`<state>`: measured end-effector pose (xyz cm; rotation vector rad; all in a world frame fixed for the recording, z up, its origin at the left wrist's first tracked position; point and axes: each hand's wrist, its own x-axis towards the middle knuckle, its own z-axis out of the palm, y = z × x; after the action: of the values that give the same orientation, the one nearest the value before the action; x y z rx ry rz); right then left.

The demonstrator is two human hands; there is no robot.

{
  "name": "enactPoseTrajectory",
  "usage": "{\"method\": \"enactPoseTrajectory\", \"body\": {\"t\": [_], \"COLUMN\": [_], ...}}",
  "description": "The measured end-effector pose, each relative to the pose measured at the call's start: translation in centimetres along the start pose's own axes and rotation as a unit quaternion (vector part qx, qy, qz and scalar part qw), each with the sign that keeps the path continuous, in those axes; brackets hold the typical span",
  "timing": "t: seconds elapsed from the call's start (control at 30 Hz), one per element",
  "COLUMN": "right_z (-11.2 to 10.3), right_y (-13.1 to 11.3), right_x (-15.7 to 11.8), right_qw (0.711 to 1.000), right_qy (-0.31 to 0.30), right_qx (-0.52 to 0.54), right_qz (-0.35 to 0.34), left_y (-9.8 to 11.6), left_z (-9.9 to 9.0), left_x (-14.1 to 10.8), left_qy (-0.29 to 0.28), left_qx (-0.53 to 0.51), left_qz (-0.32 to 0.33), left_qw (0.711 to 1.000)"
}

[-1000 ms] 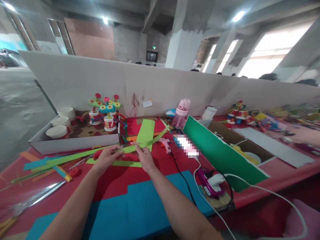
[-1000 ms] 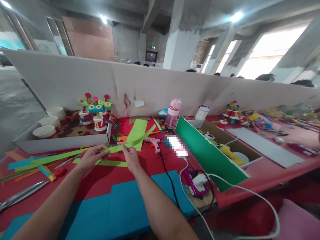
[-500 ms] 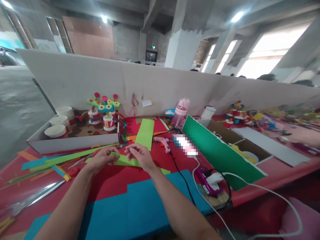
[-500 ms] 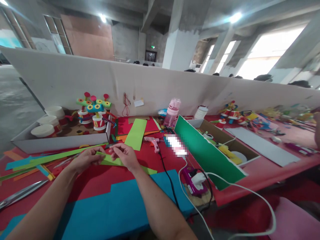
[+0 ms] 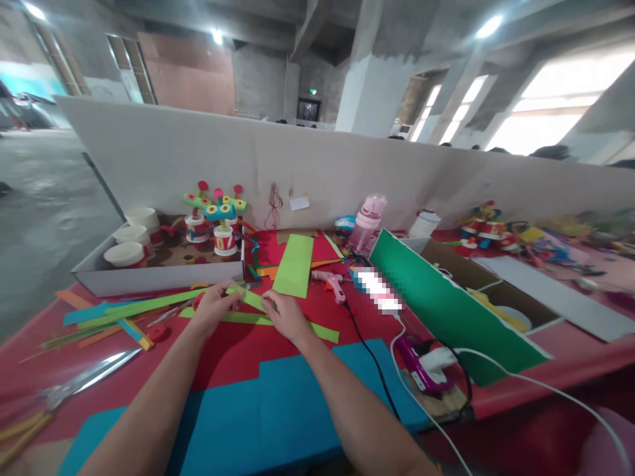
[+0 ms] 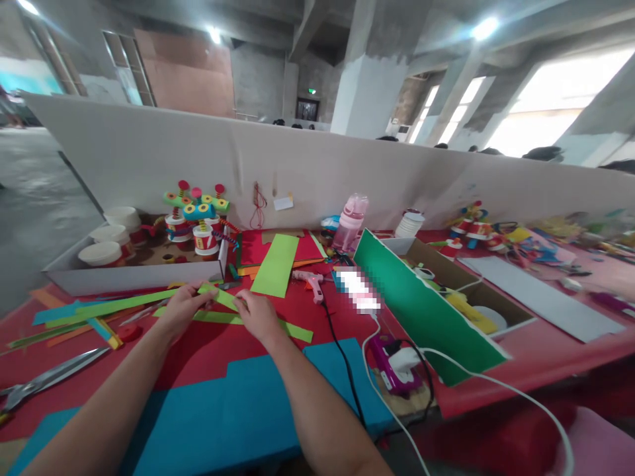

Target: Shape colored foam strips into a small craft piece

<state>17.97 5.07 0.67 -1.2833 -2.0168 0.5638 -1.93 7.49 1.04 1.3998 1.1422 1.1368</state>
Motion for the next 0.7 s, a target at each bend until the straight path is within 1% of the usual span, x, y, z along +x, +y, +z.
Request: {"method": "enactPoseTrajectory", "body": {"t": [0.07, 0.13, 0.17, 0.23, 0.3, 0.33, 0.37, 0.43, 0.5, 0.6, 0.7], "right_z": [-0.5, -1.0, -1.2, -1.2, -0.5, 0.0, 0.7, 1.8, 2.5, 2.4, 1.6], "right_y": [0.6, 0.9, 1.0, 0.8, 0.4, 0.2, 0.1, -0.1, -0.1, -0.1, -0.1], "right_x": [0.2, 0.4, 0.4, 0.4, 0.3, 0.3, 0.2, 0.1, 0.1, 0.2, 0.3], "right_qw": [0.999, 0.995, 0.993, 0.990, 0.990, 0.991, 0.993, 0.996, 0.997, 0.997, 0.997], "right_qy": [-0.008, 0.007, 0.022, 0.062, 0.086, 0.085, 0.079, 0.065, 0.060, 0.052, 0.055], "right_qx": [-0.033, -0.091, -0.112, -0.124, -0.096, -0.074, -0.051, -0.017, -0.003, 0.019, 0.041], "right_qz": [-0.003, 0.028, 0.036, 0.004, -0.049, -0.065, -0.069, -0.054, -0.041, -0.048, -0.047], "left_y": [0.0, -0.1, -0.1, -0.2, -0.2, -0.1, -0.1, 0.1, 0.3, 0.7, 1.1], "left_z": [-0.4, -0.6, -0.6, -0.3, 0.4, 0.7, 1.1, 1.6, 1.8, 1.2, -0.3], "left_x": [0.2, 0.3, 0.3, 0.2, 0.0, -0.1, -0.2, -0.4, -0.6, -0.7, -0.8], "left_qy": [0.037, 0.059, 0.059, 0.043, 0.023, 0.014, 0.005, -0.010, -0.019, -0.032, -0.029], "left_qx": [-0.017, -0.032, -0.037, -0.028, -0.001, 0.009, 0.014, 0.013, 0.007, -0.003, -0.040], "left_qz": [0.014, 0.006, 0.001, -0.004, -0.010, -0.014, -0.018, -0.024, -0.029, -0.031, 0.005], "left_qw": [0.999, 0.998, 0.998, 0.999, 1.000, 1.000, 1.000, 1.000, 0.999, 0.999, 0.999]}}
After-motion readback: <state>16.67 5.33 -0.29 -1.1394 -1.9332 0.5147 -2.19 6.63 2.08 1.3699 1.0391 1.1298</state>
